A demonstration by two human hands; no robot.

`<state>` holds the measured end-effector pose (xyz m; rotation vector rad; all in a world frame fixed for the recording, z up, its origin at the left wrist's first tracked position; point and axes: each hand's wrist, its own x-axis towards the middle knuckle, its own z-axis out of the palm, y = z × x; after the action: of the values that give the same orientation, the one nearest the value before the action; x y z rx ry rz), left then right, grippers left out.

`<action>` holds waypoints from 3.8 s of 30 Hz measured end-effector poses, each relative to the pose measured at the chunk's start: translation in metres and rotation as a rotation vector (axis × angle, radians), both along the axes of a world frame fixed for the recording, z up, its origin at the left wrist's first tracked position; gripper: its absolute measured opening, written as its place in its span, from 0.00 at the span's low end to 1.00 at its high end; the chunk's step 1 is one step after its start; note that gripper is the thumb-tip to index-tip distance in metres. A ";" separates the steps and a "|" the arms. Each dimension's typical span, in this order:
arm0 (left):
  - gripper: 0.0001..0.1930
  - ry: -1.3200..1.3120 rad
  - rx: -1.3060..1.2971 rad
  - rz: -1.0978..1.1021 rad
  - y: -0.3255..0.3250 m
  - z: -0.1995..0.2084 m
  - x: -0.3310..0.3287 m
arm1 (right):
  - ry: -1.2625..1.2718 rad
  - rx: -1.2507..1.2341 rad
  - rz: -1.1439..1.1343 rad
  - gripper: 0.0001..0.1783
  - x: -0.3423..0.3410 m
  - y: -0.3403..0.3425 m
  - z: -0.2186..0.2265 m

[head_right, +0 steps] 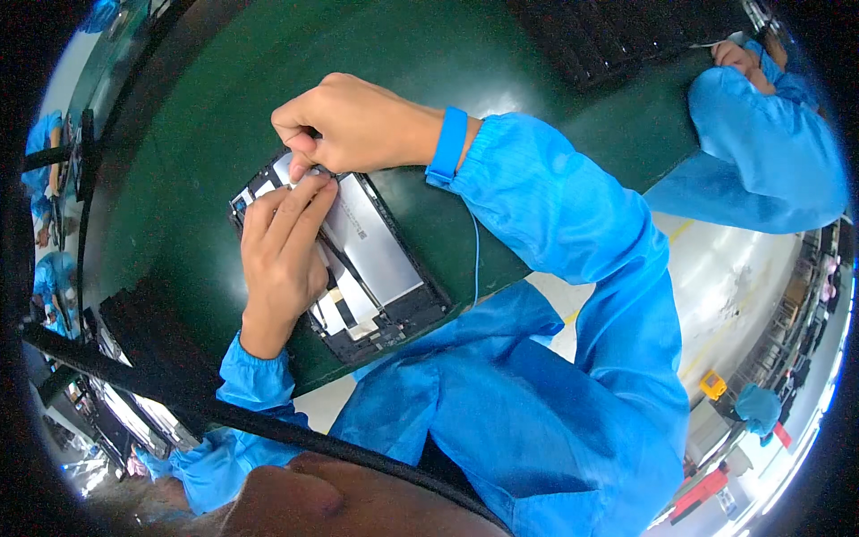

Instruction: Assembling components into electronic tablet devices on a factory production line.

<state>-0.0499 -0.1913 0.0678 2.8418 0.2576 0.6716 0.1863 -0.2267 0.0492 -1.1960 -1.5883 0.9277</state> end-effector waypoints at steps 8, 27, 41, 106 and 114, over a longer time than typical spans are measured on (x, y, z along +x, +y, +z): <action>0.25 0.009 -0.066 0.005 0.001 0.003 0.002 | 0.008 0.142 -0.056 0.10 0.013 -0.002 -0.001; 0.27 -0.032 -0.084 0.012 0.002 -0.003 -0.003 | -0.040 -0.322 0.188 0.40 0.022 -0.015 0.024; 0.25 -0.006 -0.099 0.034 0.000 -0.003 -0.002 | -0.023 -0.331 0.187 0.38 0.020 -0.013 0.026; 0.19 -0.190 -0.182 0.232 0.009 -0.006 -0.084 | -0.335 0.414 -0.088 0.17 -0.039 -0.027 0.039; 0.15 -0.318 -0.358 0.242 0.017 -0.015 -0.089 | -0.478 0.319 0.286 0.10 -0.091 -0.040 0.032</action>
<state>-0.1390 -0.1741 0.0529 2.3445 0.6056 0.9979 0.0955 -0.2670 0.0808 -1.0234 -2.2397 0.5457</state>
